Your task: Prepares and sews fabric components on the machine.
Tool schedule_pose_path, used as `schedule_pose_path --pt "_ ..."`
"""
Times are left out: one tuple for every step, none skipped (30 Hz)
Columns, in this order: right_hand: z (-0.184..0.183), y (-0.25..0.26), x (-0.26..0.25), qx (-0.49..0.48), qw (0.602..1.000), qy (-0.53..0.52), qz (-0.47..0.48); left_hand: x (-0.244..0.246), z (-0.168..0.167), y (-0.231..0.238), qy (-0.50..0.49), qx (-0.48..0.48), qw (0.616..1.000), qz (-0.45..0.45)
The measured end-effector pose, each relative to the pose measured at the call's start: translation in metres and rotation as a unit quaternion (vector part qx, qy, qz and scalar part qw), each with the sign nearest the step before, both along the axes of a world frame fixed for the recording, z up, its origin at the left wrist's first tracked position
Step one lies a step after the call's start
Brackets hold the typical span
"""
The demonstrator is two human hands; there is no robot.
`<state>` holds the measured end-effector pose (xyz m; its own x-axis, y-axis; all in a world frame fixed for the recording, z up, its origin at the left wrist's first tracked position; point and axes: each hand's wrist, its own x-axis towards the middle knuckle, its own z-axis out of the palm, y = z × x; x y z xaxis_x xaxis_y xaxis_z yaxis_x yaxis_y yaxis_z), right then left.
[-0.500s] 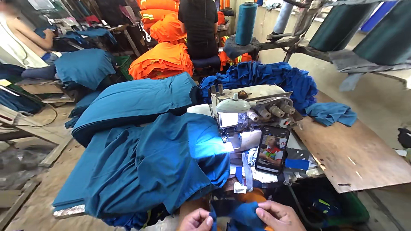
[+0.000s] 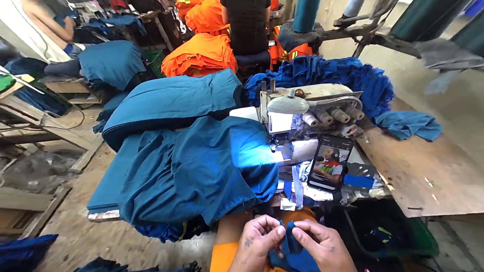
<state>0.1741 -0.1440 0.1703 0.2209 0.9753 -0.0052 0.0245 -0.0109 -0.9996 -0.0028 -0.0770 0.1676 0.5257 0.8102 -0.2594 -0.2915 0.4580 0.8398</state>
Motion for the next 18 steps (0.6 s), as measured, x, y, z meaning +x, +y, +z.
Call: schedule_pose_path --pt "0.000 0.000 0.000 -0.001 1.000 -0.001 0.000 -0.001 0.000 0.000 0.002 -0.002 1.000 -0.001" --pt "0.001 0.000 0.000 -0.001 1.000 -0.001 0.000 -0.001 0.000 -0.001 0.001 -0.005 1.000 -0.002" --pt "0.001 0.001 -0.001 0.000 1.000 0.000 0.002 -0.001 0.001 -0.001 -0.004 -0.008 1.000 -0.004" --pt "0.001 0.001 -0.001 0.001 1.000 0.000 0.003 -0.001 0.001 -0.001 -0.011 -0.012 1.000 -0.007" --pt "0.001 0.001 -0.002 0.003 1.000 0.000 0.003 -0.001 0.002 -0.002 -0.017 -0.017 1.000 -0.009" --pt "0.002 0.002 -0.003 0.006 1.000 0.000 0.002 0.000 0.003 -0.002 -0.020 -0.021 1.000 -0.009" --pt "0.002 0.002 -0.004 0.011 1.000 -0.007 0.000 0.001 0.004 -0.003 -0.019 -0.025 0.999 -0.008" --pt "0.002 0.003 -0.005 0.017 1.000 -0.018 -0.004 0.002 0.005 -0.003 -0.014 -0.026 1.000 -0.005" --pt "0.001 0.003 -0.006 0.024 0.999 -0.032 -0.009 0.004 0.006 -0.003 -0.007 -0.027 1.000 -0.001" --pt "0.000 0.003 -0.007 0.032 0.998 -0.047 -0.013 0.005 0.007 -0.004 -0.001 -0.028 1.000 0.004" --pt "-0.002 0.003 -0.008 0.039 0.997 -0.064 -0.016 0.006 0.009 -0.004 0.003 -0.031 0.999 0.008" --pt "-0.004 0.003 -0.008 0.044 0.995 -0.085 -0.022 0.007 0.011 -0.005 0.005 -0.034 0.999 0.009" --pt "-0.006 0.003 -0.009 0.046 0.993 -0.108 -0.031 0.008 0.012 -0.006 0.006 -0.035 0.999 0.009" --pt "-0.006 0.003 -0.009 0.048 0.990 -0.128 -0.043 0.009 0.013 -0.006 0.011 -0.024 1.000 0.008" --pt "-0.006 0.003 -0.009 0.051 0.987 -0.141 -0.053 0.009 0.012 -0.006 0.023 0.014 1.000 0.008" --pt "-0.003 0.004 -0.008 0.054 0.986 -0.145 -0.058 0.008 0.008 -0.004 0.046 0.085 0.995 0.010" --pt "0.000 0.004 -0.008 0.059 0.987 -0.141 -0.055 0.006 0.004 0.002 0.079 0.174 0.981 0.019" --pt "0.002 0.003 -0.007 0.067 0.988 -0.134 -0.050 0.005 0.000 0.010 0.110 0.257 0.960 0.026"
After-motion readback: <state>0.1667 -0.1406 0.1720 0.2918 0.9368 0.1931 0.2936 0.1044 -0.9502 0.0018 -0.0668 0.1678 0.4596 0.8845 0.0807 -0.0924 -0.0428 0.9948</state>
